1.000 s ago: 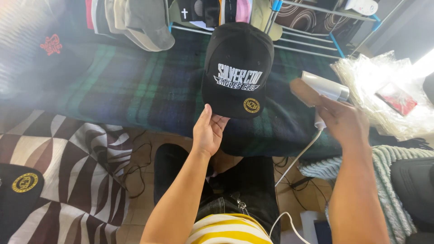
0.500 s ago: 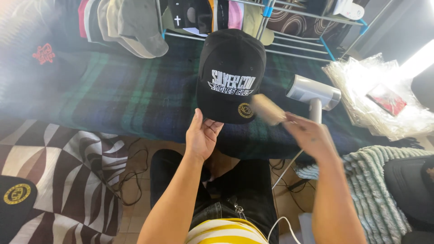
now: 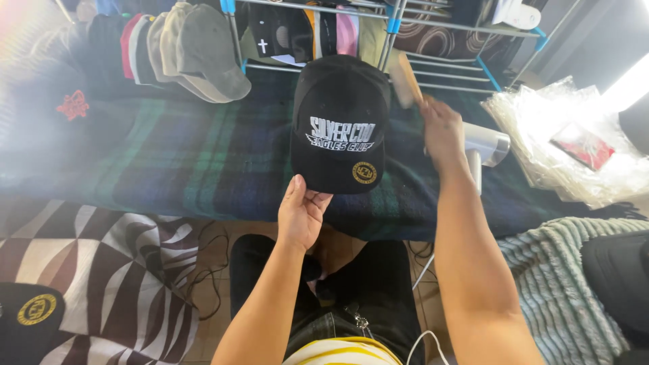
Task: Cleaning and shaping a baseball cap using a hair dryer and a brush
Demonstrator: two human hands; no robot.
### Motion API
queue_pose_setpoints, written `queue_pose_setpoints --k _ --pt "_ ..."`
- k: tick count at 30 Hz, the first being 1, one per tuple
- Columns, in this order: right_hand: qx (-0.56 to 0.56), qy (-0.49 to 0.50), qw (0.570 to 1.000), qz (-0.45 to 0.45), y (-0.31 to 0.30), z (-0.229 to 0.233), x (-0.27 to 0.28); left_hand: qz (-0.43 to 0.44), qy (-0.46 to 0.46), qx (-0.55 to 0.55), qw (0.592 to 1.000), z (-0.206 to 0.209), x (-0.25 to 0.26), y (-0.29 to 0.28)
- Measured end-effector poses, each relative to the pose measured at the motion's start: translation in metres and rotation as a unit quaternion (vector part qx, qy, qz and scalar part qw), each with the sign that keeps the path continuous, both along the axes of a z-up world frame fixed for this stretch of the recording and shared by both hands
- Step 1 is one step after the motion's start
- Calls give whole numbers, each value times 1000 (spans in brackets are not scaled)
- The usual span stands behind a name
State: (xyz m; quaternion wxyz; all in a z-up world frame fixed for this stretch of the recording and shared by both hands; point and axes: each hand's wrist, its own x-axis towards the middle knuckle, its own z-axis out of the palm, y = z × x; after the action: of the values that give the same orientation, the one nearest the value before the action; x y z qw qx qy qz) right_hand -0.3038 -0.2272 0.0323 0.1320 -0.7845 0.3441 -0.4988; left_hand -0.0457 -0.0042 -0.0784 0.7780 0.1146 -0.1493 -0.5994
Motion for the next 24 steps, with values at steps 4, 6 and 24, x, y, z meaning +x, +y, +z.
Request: queue_pose_setpoints --k 4,6,24 --pt "252 -167 953 -13 48 46 50 7 7 4 1000 -7 1 0" --pt "351 -201 915 8 44 41 52 7 7 -3 1000 2 0 3" --pt "381 -153 904 -116 2 -79 -26 -4 -11 59 998 19 14 0"
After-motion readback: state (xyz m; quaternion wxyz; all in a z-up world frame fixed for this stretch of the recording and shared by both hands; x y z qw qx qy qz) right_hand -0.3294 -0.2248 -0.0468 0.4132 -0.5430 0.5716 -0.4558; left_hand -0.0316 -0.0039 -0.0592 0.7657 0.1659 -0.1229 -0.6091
